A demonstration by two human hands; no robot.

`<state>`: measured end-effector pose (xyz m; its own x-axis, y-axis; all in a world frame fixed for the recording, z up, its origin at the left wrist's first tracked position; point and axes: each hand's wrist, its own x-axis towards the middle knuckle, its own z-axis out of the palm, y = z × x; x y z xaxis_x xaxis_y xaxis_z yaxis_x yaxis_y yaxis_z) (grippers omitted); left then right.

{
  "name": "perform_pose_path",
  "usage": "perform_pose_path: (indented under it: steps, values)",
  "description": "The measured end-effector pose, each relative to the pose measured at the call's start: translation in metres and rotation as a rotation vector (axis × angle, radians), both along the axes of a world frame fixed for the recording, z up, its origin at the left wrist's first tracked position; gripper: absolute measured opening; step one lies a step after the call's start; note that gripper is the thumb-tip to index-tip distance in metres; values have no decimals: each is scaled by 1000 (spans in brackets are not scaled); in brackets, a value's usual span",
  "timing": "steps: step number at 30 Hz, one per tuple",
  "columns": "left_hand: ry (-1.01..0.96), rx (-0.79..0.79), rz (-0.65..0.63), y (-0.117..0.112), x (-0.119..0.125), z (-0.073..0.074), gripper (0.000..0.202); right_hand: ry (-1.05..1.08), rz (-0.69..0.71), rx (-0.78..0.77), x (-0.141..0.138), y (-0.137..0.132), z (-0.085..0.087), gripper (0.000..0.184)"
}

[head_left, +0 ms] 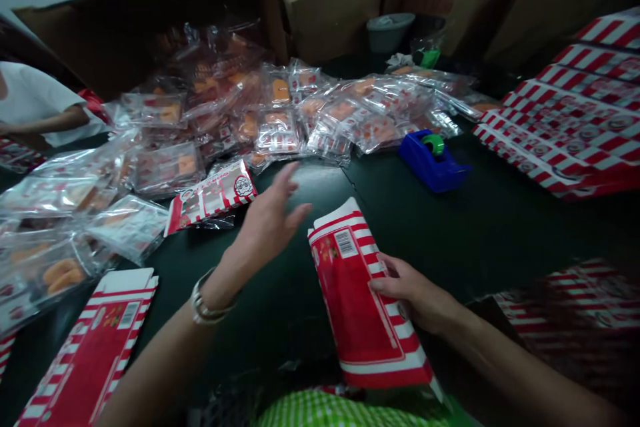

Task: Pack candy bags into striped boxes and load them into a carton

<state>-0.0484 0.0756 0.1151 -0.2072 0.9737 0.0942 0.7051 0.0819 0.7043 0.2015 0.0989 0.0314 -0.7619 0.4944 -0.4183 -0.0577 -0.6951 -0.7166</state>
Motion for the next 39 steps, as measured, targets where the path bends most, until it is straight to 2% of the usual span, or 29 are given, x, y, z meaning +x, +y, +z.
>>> perform_pose_path:
  steps: [1,2,3,4,6,7,10,12,14,15,17,19,20,23,26,28,31,34,37,39]
  values:
    - [-157,34,109,-15,-4,-9,70,13,-18,-21,2,-2,1,57]
    - [-398,42,221,-32,-5,-21,72,25,-28,-43,3,-4,1,56]
    - [-639,-27,302,-48,-1,-33,77,34,-31,-59,3,-7,2,57]
    - [-870,-119,325,-64,7,-45,80,40,-28,-66,1,-9,3,57]
    - [-1259,-241,210,-86,31,-66,92,45,5,-52,-5,-13,5,61]
    - [-1394,-223,134,-93,43,-72,95,49,38,-34,-8,-15,6,63]
    - [-1577,-110,38,-101,68,-79,94,67,152,32,-14,-21,10,76]
    - [-1583,-72,60,-104,70,-76,95,70,126,102,-13,-28,14,93]
    - [-1553,-73,78,-106,66,-74,94,-5,-21,232,-10,-36,17,101]
    - [-1531,-81,78,-107,63,-73,92,-64,-89,301,-8,-40,18,97]
    - [-1490,-103,64,-108,58,-73,86,-149,-138,376,-5,-46,20,76]
    - [-1453,-125,48,-107,57,-72,78,-136,-103,335,-1,-47,20,59]
    - [-1436,-135,42,-105,57,-71,74,-103,-85,282,1,-45,19,58]
    - [-1402,-163,21,-98,56,-68,62,-78,-85,104,4,-35,13,68]
    - [-1380,-183,-12,-89,49,-68,54,-157,-113,-45,1,-28,4,73]
    - [-1303,-191,0,-87,44,-71,51,-192,-141,-88,-3,-29,0,76]
    - [-1154,-173,105,-88,42,-79,48,-185,-144,-84,-4,-33,-3,77]
    - [-1149,-188,169,-95,47,-78,52,-191,-74,32,-1,-28,2,65]
    - [-1127,-227,139,-101,50,-69,51,-224,8,237,3,-16,11,59]
    - [-1074,-224,92,-98,48,-64,45,-237,20,300,3,-9,14,59]
